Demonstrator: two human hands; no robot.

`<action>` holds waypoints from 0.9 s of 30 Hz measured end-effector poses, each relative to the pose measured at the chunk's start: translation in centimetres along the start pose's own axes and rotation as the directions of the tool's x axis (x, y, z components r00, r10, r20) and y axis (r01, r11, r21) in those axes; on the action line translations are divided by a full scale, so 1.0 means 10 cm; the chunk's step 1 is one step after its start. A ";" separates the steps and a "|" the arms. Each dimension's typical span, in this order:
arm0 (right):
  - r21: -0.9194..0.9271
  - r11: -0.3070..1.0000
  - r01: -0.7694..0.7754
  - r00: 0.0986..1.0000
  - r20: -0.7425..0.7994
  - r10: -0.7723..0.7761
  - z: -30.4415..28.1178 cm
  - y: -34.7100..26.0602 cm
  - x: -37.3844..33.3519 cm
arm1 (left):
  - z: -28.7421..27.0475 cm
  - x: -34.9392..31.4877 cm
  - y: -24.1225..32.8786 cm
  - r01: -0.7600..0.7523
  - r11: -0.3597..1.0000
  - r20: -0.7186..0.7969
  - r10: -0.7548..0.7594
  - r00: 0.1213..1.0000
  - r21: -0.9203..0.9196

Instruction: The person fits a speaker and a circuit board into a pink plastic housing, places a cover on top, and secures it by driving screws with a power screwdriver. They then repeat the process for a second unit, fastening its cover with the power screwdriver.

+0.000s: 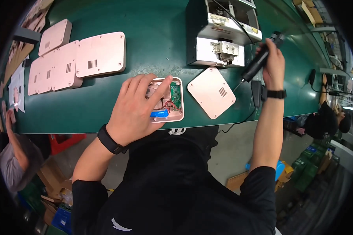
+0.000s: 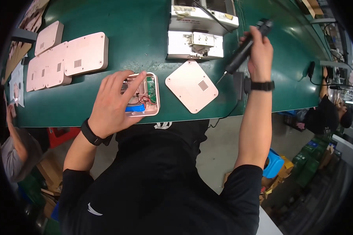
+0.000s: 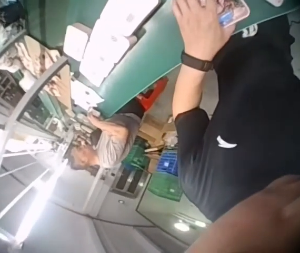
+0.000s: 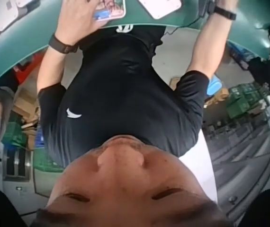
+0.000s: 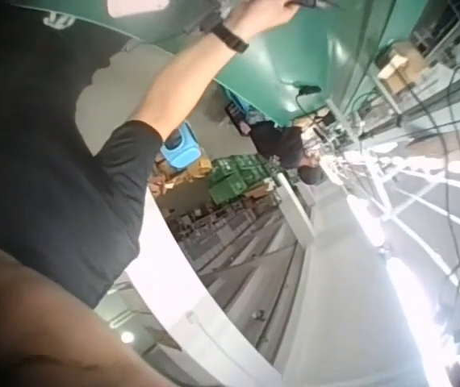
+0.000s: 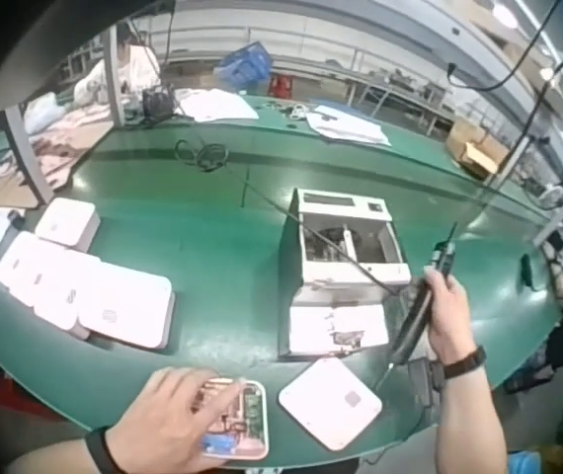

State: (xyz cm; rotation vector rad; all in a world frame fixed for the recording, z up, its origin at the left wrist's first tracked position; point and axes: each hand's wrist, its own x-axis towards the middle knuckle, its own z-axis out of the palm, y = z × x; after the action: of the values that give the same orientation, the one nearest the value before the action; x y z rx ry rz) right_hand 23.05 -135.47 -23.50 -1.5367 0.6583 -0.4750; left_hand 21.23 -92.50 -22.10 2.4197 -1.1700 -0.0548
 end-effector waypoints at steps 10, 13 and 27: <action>0.221 0.779 0.586 0.810 -0.124 -0.574 0.02 -0.36 -0.81 | -0.10 -0.04 0.02 0.033 0.999 0.028 -0.032 0.999 -0.035; 0.277 0.735 0.619 0.780 -0.107 -0.616 -0.02 -0.44 -0.96 | -0.22 -0.12 -0.01 0.059 0.994 0.070 -0.052 0.996 -0.095; 0.556 0.631 0.542 0.687 0.139 -0.713 1.72 -0.51 -1.40 | -0.65 0.11 -0.35 0.044 0.918 -0.241 -0.150 0.959 -0.394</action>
State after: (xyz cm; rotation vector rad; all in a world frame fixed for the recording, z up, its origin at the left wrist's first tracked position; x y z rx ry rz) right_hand 24.45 -113.32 -18.48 -1.2854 -0.3263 -0.8097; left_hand 25.98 -88.98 -17.48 2.0577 -0.8260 0.0109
